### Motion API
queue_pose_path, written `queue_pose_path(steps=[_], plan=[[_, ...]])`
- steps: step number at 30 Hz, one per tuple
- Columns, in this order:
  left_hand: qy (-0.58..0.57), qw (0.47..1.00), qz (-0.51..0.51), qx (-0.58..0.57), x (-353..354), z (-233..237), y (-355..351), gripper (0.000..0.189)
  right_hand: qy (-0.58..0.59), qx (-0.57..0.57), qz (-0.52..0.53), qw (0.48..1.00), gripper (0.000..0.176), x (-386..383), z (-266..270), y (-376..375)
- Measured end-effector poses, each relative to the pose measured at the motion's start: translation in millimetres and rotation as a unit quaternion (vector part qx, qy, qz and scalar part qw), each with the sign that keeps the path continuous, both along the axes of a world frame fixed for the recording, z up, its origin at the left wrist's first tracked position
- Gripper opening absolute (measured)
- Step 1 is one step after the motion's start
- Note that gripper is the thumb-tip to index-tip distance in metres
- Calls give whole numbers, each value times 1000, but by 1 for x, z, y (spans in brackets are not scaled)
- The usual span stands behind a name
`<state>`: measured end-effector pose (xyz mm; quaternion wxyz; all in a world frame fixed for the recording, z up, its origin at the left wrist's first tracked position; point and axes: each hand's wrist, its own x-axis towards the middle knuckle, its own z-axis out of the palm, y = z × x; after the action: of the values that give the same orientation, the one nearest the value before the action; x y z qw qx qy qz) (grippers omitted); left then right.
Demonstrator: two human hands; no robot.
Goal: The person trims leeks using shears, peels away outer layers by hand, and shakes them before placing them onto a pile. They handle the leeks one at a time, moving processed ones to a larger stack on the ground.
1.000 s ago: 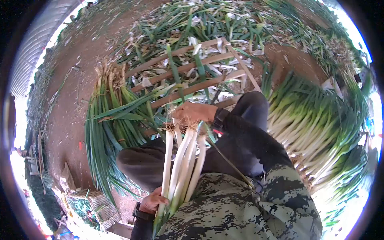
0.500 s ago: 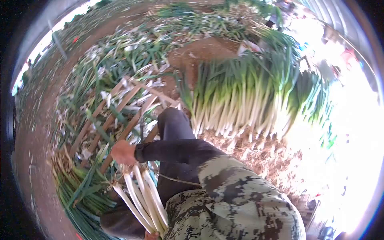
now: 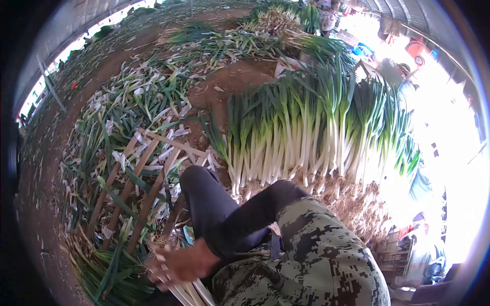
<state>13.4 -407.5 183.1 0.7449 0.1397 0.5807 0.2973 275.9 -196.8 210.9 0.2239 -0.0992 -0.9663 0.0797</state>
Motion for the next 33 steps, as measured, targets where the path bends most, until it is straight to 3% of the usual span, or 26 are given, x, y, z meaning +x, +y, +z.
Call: queue_pose_path(steps=[2, 4, 5, 6, 12, 14, 17, 18, 19, 22, 27, 30, 33], plan=[[-5, 1000, -19, -5, -5, 3, 11, 49, 1, 184, -24, 983, 55, -18, -52, -29], [-3, 999, -31, -10, -15, 8, 20, 56, 22, 201, -8, 979, 51, -24, -61, -34], [-4, 999, -36, -14, -19, 10, 22, 60, 38, 127, 19, 991, 50, -21, -50, -28], [68, 997, -11, -33, -25, 2, 23, 55, 53, 53, 47, 996, 49, -18, -38, -20], [81, 994, -73, -3, -11, 14, 64, 47, 199, 235, 24, 951, 24, -24, 4, 36], [81, 991, -109, 17, -1, 16, 89, 45, 186, 276, 27, 943, 22, -10, 32, 45], [92, 982, -158, 50, 14, 26, 128, 41, 74, 370, -3, 926, 25, 21, 75, 50], [97, 978, -175, 62, 42, 53, 144, 40, 37, 396, -14, 917, 26, 30, 83, 51], [99, 974, -191, 74, 26, 35, 155, 39, 15, 406, -3, 914, 30, 31, 83, 59], [101, 961, -232, 111, 44, 49, 195, 37, -53, 421, -13, 905, 24, 33, 101, 72], [123, 930, -290, 189, 56, 77, 245, 30, 25, 406, -56, 912, 21, 63, 109, 97], [131, 916, -298, 233, 56, 94, 271, 26, -27, 424, -151, 893, 18, 123, 143, 95], [130, 903, -302, 276, 53, 109, 290, 23, -137, 374, -315, 862, 21, 212, 189, 76]])
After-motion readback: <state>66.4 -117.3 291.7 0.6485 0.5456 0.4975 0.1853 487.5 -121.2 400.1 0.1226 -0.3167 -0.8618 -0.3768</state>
